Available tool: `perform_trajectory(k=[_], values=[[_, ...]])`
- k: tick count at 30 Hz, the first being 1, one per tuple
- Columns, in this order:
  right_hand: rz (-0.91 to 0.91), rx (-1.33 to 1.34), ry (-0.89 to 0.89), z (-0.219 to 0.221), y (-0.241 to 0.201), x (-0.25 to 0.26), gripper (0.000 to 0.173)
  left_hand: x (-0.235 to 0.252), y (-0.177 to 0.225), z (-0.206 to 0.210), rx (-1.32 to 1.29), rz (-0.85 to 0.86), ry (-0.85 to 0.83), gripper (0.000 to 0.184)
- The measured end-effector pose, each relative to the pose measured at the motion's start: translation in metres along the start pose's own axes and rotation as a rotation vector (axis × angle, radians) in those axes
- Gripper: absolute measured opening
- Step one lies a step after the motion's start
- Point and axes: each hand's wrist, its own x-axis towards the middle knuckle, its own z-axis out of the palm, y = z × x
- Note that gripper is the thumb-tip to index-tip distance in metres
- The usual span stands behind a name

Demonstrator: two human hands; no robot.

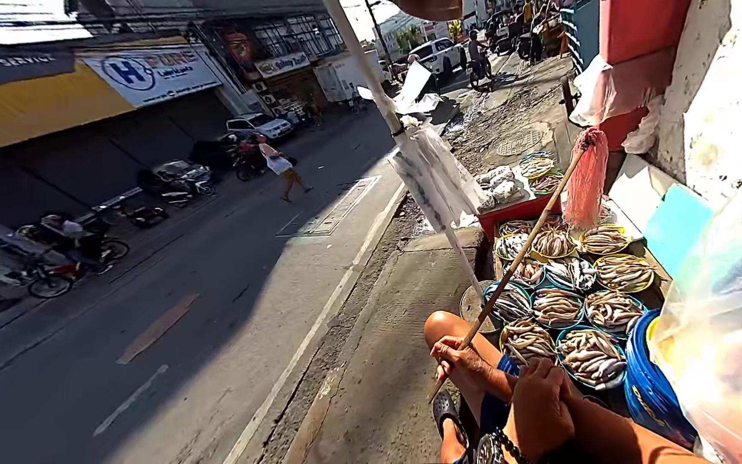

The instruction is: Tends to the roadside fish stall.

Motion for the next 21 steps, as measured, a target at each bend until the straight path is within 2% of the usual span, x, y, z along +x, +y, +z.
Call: perform_trajectory(k=[1,2,5,10,21], values=[[0.047,0.057,0.069,-0.020,0.045,0.003,0.026,-0.001,-0.001,0.001,0.042,-0.014,0.020,0.012],[0.162,0.075,0.174,-0.026,0.064,0.004,0.024,-0.001,-0.004,0.002,0.066,-0.019,0.033,0.009],[0.323,0.049,0.305,-0.022,0.060,0.007,0.023,-0.004,-0.021,0.008,0.063,0.017,0.041,0.006],[0.317,0.106,0.329,-0.022,0.066,0.005,0.021,0.000,-0.009,-0.009,-0.063,-0.064,-0.066,0.008],[0.307,0.098,0.384,-0.018,0.064,0.006,0.019,-0.003,-0.016,-0.006,-0.096,-0.044,-0.033,0.006]])
